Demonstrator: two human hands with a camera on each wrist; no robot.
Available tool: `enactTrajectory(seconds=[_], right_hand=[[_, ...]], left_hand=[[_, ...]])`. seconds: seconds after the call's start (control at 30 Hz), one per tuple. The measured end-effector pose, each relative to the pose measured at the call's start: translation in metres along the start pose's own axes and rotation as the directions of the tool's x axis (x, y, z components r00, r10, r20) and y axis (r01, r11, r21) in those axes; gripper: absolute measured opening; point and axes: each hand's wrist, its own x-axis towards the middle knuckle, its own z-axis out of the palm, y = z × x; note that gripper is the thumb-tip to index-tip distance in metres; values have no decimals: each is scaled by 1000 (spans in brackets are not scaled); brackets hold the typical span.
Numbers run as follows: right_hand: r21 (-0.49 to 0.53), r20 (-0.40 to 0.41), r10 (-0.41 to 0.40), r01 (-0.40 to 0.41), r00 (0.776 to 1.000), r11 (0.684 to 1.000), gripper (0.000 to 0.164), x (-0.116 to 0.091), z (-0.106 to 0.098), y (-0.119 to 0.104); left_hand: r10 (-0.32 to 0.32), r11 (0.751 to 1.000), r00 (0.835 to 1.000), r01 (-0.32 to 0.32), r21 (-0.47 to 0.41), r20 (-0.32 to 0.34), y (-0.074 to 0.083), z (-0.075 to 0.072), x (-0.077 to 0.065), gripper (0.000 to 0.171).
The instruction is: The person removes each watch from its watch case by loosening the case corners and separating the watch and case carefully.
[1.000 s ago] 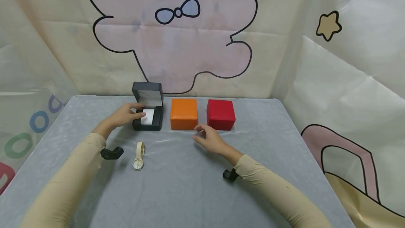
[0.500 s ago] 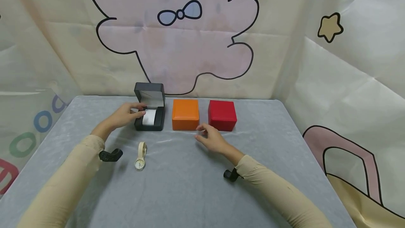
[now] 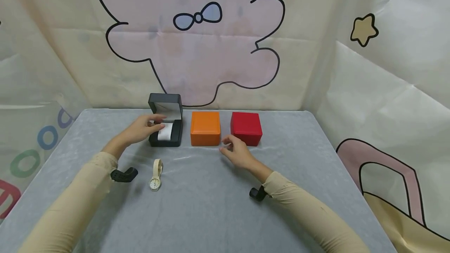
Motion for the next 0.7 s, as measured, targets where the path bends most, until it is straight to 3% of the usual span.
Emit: enactTrajectory(seconds=[0.3,0.7], right_hand=[[-8,-37,19,-19,999,1000,44,-1,-1,-3],[2,-34,44,-44,998,999,67,4,3,-4]], left_hand=[[56,998,998,-55,-34,15,12,9,3,47],[66,997,997,-65,-27,32,22,24,12,55]])
